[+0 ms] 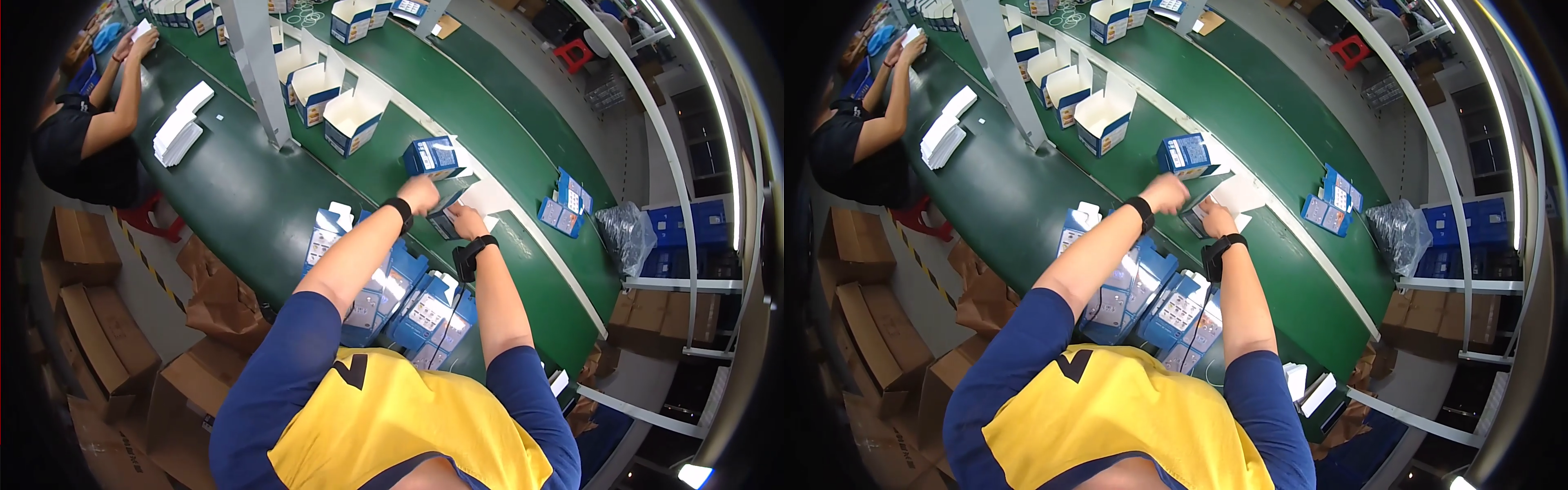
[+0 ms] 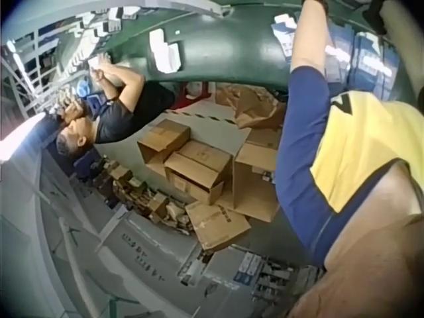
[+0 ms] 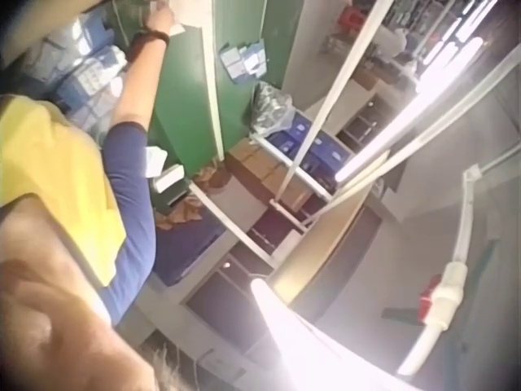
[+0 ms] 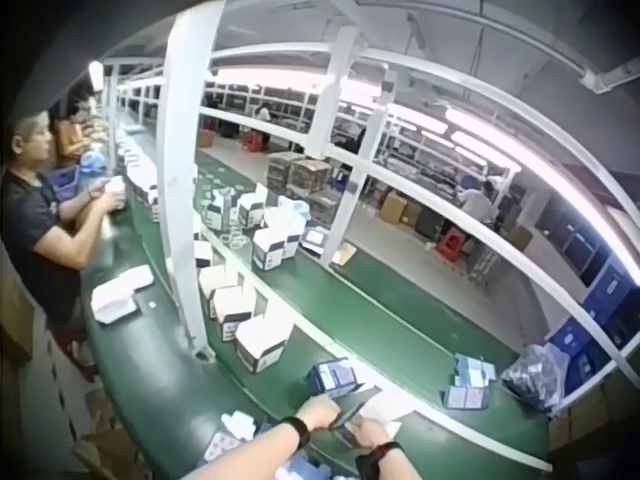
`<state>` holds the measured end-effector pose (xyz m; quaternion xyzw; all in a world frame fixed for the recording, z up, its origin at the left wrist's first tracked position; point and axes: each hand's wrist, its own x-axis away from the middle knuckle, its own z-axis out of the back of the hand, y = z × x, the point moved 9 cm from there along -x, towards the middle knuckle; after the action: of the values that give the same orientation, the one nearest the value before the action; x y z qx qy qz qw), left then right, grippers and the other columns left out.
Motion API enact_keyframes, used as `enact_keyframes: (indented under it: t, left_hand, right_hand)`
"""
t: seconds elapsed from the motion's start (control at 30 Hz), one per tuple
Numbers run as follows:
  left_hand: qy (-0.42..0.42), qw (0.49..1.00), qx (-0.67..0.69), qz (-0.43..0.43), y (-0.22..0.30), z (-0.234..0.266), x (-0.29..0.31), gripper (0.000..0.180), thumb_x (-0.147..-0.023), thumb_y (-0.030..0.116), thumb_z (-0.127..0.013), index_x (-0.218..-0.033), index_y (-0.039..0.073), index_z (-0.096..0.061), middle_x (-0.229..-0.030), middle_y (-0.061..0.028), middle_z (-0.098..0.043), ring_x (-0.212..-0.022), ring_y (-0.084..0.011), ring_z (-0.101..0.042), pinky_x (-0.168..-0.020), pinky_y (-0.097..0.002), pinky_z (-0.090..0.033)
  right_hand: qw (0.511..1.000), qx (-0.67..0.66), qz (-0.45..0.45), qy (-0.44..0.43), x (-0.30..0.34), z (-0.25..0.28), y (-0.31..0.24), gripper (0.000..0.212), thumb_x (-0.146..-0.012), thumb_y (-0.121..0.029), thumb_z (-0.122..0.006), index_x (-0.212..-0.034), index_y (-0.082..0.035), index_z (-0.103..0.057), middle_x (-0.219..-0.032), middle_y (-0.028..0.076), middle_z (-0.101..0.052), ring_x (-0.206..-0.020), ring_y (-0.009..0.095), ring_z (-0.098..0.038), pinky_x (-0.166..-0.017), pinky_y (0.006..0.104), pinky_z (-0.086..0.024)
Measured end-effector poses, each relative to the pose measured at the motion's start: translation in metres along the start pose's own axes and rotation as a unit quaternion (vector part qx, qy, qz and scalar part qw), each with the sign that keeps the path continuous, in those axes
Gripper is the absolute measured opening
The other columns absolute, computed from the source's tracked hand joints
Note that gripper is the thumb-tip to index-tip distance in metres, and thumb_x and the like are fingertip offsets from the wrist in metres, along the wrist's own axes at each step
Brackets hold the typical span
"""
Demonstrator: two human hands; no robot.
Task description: The person picks up blue cardboard boxes, folds the bottom flaps to shape them, and places them on a green conveyor belt. They then pick up white paper manuals, fold them, and insert them into the boxes.
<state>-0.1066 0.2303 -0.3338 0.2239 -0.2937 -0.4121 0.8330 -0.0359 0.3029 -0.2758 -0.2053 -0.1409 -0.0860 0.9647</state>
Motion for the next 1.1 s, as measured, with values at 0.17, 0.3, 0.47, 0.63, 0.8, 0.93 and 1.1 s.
enact_keyframes:
  t: [0.17, 0.3, 0.47, 0.63, 0.8, 0.93, 1.1]
  left_hand:
    - [0.291, 0.948, 0.022, 0.130, 0.042, 0.131, 0.017, 0.043, -0.078, 0.016, -0.056, -0.121, 0.016, -0.054, -0.130, -0.0182, -0.047, -0.112, -0.0346, -0.052, -0.092, -0.0504, -0.040]
    - [0.392, 0.870, -0.293, -0.053, 0.067, 0.104, -0.010, 0.047, -0.071, 0.019, -0.063, -0.117, 0.021, -0.053, -0.133, -0.0158, -0.039, -0.120, -0.0345, -0.042, -0.092, -0.0620, -0.032]
    - [0.210, 0.951, -0.212, 0.085, 0.054, 0.103, -0.034, 0.029, -0.086, 0.018, -0.045, -0.112, 0.026, -0.056, -0.134, -0.0192, -0.034, -0.123, -0.0380, -0.035, -0.093, -0.0712, -0.020]
    - [0.418, 0.902, -0.096, 0.041, 0.034, 0.134, 0.029, 0.043, -0.072, 0.032, -0.067, -0.106, 0.009, -0.054, -0.111, -0.0177, -0.044, -0.109, -0.0353, -0.049, -0.096, -0.0631, -0.026]
    - [0.278, 0.939, -0.144, 0.142, -0.005, 0.106, 0.062, 0.036, -0.078, 0.033, -0.063, -0.101, 0.005, -0.058, -0.107, -0.0186, -0.055, -0.095, -0.0331, -0.059, -0.100, -0.0638, -0.019]
    - [0.258, 0.931, -0.186, 0.181, 0.014, 0.121, 0.073, 0.035, -0.081, 0.036, -0.061, -0.100, 0.007, -0.058, -0.093, -0.0141, -0.063, -0.080, -0.0311, -0.064, -0.101, -0.0643, -0.017]
    - [0.236, 0.932, -0.158, 0.226, 0.011, 0.111, 0.085, 0.035, -0.081, 0.037, -0.060, -0.099, 0.006, -0.059, -0.085, -0.0126, -0.065, -0.080, -0.0298, -0.064, -0.095, -0.0635, -0.025]
  right_hand:
    - [0.974, -0.120, 0.012, 0.191, 0.077, 0.055, -0.021, 0.038, -0.080, 0.000, -0.044, -0.115, -0.004, -0.058, -0.101, 0.018, -0.064, -0.091, 0.035, -0.061, -0.080, 0.0383, -0.049]
    - [0.943, -0.184, 0.036, 0.274, 0.184, 0.070, -0.047, 0.034, -0.081, 0.004, -0.046, -0.110, -0.005, -0.061, -0.095, 0.016, -0.066, -0.085, 0.026, -0.066, -0.077, 0.0335, -0.050]
    - [0.924, -0.208, -0.103, 0.303, 0.276, 0.058, 0.007, 0.033, -0.080, 0.005, -0.048, -0.109, -0.004, -0.062, -0.094, 0.016, -0.066, -0.081, 0.024, -0.066, -0.075, 0.0307, -0.050]
    - [0.899, -0.209, -0.209, 0.323, 0.318, 0.037, 0.051, 0.032, -0.079, 0.005, -0.048, -0.106, -0.004, -0.063, -0.094, 0.016, -0.066, -0.078, 0.023, -0.067, -0.072, 0.0310, -0.051]
    - [0.926, -0.188, -0.158, 0.285, 0.301, 0.013, 0.037, 0.031, -0.078, 0.003, -0.049, -0.105, -0.004, -0.064, -0.093, 0.017, -0.066, -0.077, 0.024, -0.067, -0.071, 0.0327, -0.052]
    - [0.935, -0.170, -0.146, 0.274, 0.292, 0.001, 0.038, 0.031, -0.078, -0.002, -0.053, -0.107, -0.006, -0.063, -0.094, 0.016, -0.066, -0.077, 0.025, -0.066, -0.071, 0.0338, -0.052]
    - [0.906, -0.167, -0.327, 0.210, 0.315, -0.041, 0.069, 0.037, -0.079, -0.013, -0.059, -0.113, -0.001, -0.057, -0.097, 0.019, -0.065, -0.082, 0.026, -0.065, -0.072, 0.0333, -0.051]
